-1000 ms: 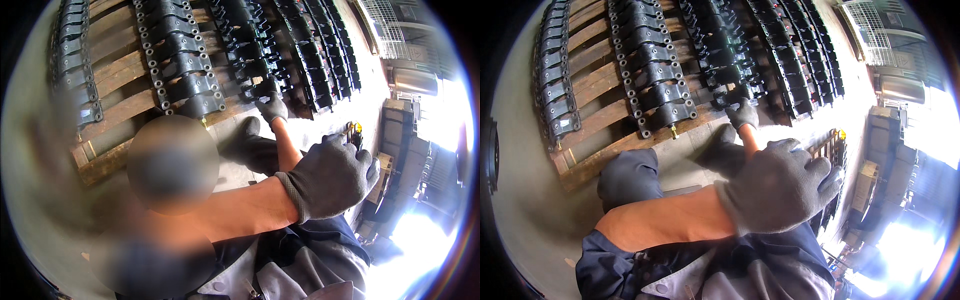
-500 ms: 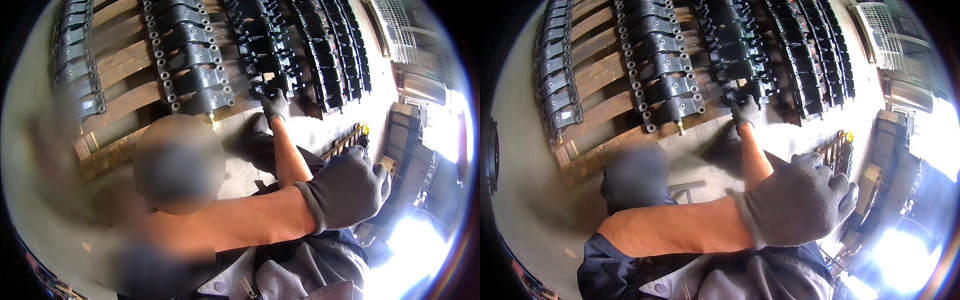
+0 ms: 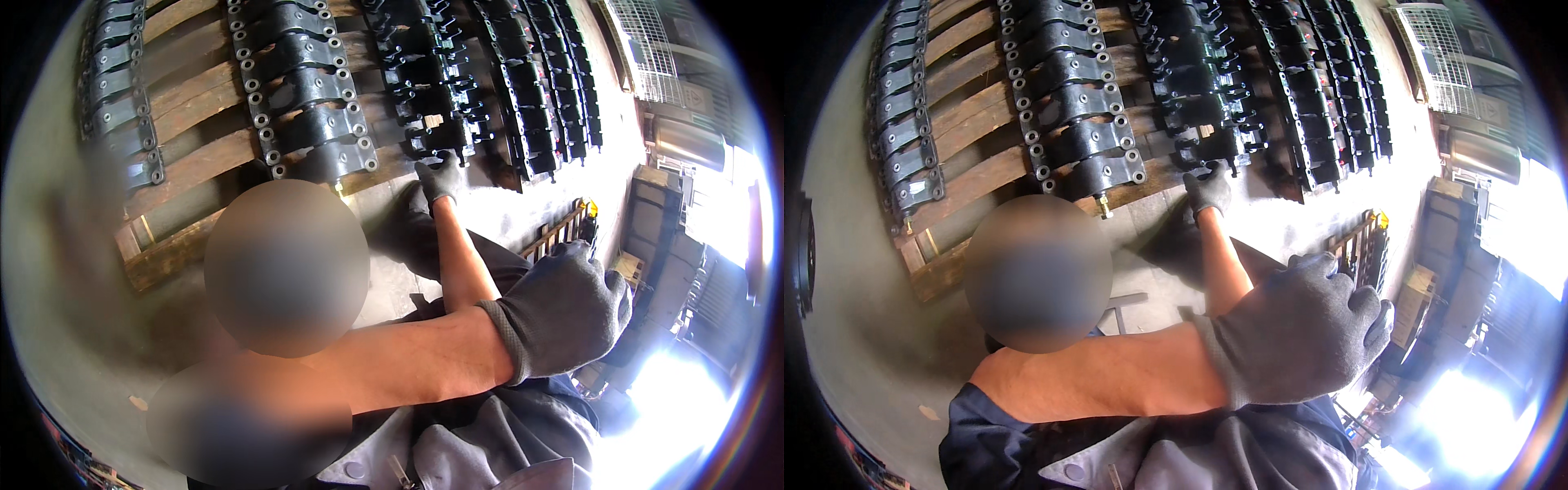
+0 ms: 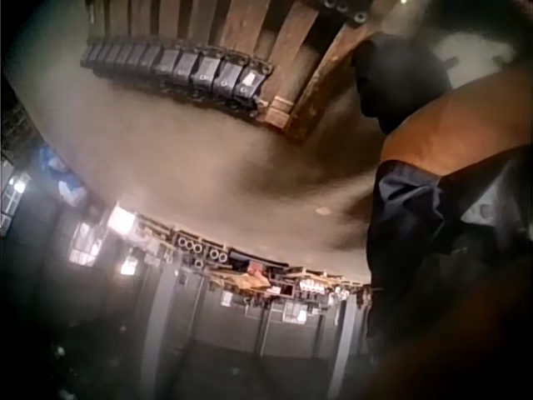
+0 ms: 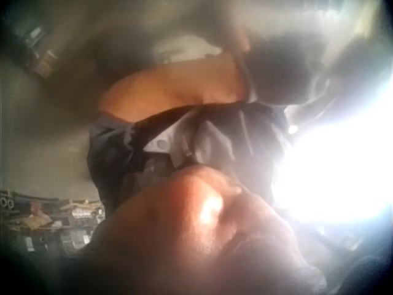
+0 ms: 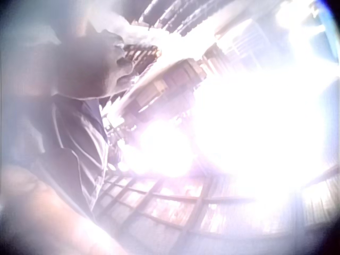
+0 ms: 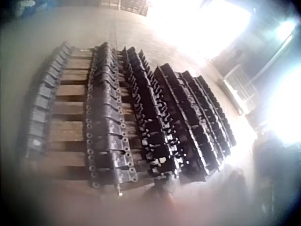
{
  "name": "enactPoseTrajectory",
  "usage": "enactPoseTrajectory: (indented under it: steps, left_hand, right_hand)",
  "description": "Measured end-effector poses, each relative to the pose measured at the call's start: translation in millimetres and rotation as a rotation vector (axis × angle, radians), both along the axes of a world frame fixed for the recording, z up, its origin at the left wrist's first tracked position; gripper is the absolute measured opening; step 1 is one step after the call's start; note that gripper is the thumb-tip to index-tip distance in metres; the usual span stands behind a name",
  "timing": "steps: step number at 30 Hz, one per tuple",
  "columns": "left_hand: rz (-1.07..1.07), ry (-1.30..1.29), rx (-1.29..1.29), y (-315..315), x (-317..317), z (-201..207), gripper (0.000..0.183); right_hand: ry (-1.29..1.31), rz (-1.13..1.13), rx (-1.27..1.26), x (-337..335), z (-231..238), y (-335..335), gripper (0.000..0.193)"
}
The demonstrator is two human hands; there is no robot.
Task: The person organizes metal parts on a pallet by placing individual components into a metal storage frame.
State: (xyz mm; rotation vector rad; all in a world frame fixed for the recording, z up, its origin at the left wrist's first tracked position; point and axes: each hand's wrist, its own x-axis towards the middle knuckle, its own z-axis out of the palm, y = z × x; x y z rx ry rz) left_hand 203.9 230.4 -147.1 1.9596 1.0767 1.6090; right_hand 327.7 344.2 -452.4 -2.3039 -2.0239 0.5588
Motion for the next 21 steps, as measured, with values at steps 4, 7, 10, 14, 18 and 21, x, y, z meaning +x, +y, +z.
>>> enactPoseTrajectory:
  steps: [4, 7, 10, 14, 18, 21]
  left_hand:
    - [0.0, 0.007, 0.002, -0.4, -1.1, 1.0, 0.017]
    - [0.012, -0.005, 0.007, -0.2, 2.0, -0.6, 0.017]
    - [0.038, 0.0, -0.002, -1.1, 4.1, -2.4, 0.016]
    - [0.026, 0.028, -0.006, 0.6, 5.0, -4.1, 0.015]
    - [0.049, -0.046, -0.036, 0.0, -3.2, 1.6, 0.015]
    - [0.072, -0.061, -0.024, 0.0, -3.6, 1.7, 0.015]
  right_hand:
    - [0.069, -0.032, 0.042, 9.1, -14.2, 1.2, 0.067]
    - [0.12, -0.076, 0.073, 5.2, -17.2, 4.9, 0.067]
    - [0.074, -0.081, 0.087, -6.3, -9.8, 6.5, 0.061]
    - [0.088, -0.06, 0.063, -15.4, -5.7, 9.2, 0.047]
    - [0.123, 0.036, 0.127, -23.2, -11.0, -2.6, 0.04]
    - [0.313, 0.155, 0.169, -45.6, -19.1, -12.9, 0.034]
